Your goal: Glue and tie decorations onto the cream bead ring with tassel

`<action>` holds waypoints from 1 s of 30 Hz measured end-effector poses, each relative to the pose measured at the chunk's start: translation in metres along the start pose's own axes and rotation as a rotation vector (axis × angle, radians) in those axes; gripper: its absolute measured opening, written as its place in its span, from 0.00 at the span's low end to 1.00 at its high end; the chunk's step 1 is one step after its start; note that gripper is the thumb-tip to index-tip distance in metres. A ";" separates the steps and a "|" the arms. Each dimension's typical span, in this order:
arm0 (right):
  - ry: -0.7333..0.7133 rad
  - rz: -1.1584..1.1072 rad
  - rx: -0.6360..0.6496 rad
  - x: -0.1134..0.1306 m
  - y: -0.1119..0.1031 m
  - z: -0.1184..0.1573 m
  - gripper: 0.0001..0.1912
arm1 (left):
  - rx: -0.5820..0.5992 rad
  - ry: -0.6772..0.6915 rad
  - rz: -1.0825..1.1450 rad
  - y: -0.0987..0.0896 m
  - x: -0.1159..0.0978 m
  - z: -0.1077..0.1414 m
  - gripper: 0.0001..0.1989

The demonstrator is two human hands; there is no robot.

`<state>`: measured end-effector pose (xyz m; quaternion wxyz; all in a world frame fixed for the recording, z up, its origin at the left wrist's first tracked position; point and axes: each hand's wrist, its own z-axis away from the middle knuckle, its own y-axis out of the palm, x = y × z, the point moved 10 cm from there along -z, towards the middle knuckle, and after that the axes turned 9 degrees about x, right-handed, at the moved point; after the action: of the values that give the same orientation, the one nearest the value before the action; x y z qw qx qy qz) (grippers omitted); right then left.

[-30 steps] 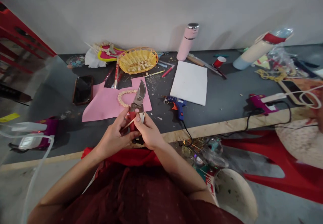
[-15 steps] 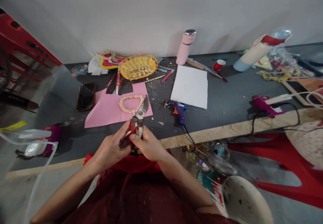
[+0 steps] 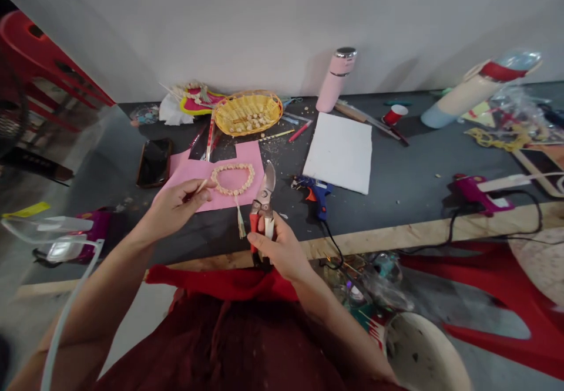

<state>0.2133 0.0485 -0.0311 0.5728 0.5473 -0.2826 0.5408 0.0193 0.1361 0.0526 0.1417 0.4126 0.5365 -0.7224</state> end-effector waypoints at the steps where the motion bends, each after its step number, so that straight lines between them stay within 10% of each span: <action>1: -0.026 0.033 -0.008 0.002 0.001 -0.001 0.18 | 0.014 -0.005 0.088 0.009 0.003 0.000 0.19; 11: -0.166 0.011 0.069 0.013 0.025 -0.021 0.17 | 0.438 0.098 0.420 0.096 -0.035 0.017 0.31; 21: -0.375 0.139 -0.163 0.032 0.013 -0.019 0.15 | 0.292 -0.043 0.547 0.101 -0.011 0.027 0.33; 30: -0.477 0.040 -0.024 0.056 0.043 -0.036 0.17 | 0.109 -0.090 0.398 0.062 -0.003 0.026 0.38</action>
<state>0.1780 0.0915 0.0251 0.4856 0.6471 -0.4270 0.4039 0.0498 0.0882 0.0161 0.2828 0.4850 0.3975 -0.7258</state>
